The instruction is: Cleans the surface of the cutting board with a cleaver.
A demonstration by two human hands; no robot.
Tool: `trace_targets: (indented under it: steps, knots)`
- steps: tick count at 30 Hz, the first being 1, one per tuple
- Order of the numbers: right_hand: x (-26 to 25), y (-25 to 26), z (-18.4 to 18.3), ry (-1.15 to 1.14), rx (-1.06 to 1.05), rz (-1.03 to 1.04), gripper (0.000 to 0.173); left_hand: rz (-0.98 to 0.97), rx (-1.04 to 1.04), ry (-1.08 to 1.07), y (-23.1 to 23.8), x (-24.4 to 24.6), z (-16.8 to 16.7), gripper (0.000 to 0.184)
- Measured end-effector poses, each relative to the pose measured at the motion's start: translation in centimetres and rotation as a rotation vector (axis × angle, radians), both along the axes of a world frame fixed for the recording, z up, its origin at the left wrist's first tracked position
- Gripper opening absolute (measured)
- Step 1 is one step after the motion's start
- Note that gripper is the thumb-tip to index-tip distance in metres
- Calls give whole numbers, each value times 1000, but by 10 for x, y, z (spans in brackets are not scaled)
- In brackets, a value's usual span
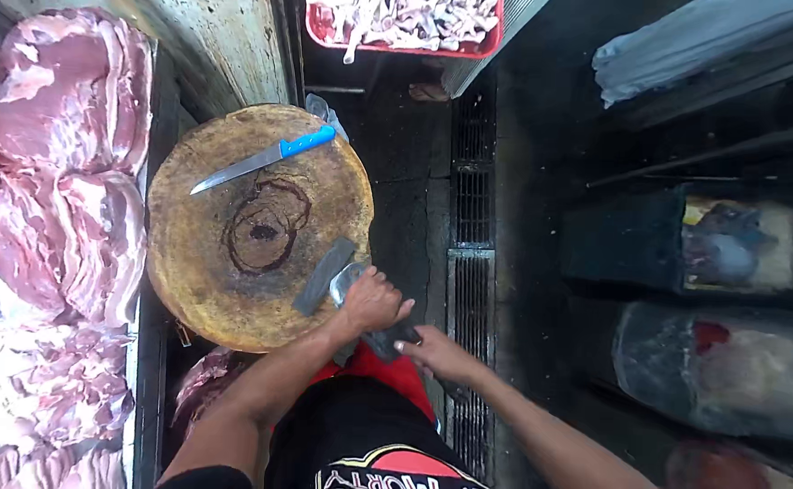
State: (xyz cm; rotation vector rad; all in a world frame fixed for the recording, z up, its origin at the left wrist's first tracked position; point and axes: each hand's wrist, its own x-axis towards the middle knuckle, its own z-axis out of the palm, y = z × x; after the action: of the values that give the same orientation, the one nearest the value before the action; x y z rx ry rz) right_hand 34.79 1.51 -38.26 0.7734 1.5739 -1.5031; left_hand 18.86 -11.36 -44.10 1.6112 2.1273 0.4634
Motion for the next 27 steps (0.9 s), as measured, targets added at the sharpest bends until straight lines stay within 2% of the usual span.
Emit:
trace_targets:
  steps: [4, 7, 10, 14, 15, 17, 20, 22, 24, 27]
  knots:
    - [7, -35, -36, -40, -66, 81, 32, 101, 29, 53, -47, 17, -26, 53]
    - [-26, -44, -45, -10, -35, 96, 32, 122, 111, 138, -55, -17, -31, 48]
    - [-84, -41, -43, 87, 136, -17, 38, -20, 171, 117, -23, -90, -29, 46]
    - [-149, -41, -61, 222, 304, -439, 32, -331, 466, 250, 61, -183, -40, 41]
    - [-148, -44, -69, 224, 292, -516, 30, -388, 478, 260, 73, -186, -42, 40]
    - [-113, -60, -74, 166, 255, -537, 33, -394, 408, 187, 64, -153, -45, 38]
    - [-28, -90, -47, 56, 191, -347, 41, -235, 342, 73, -8, -57, -48, 35]
    - [-2, -92, -37, 64, 166, -218, 40, -82, 369, 69, -42, -24, -38, 33]
    - [-34, -69, -37, 110, 220, -143, 41, 2, 350, 96, -31, -50, -25, 34]
    - [-128, -23, -45, 183, 304, -235, 41, -105, 364, 167, 39, -146, -31, 36]
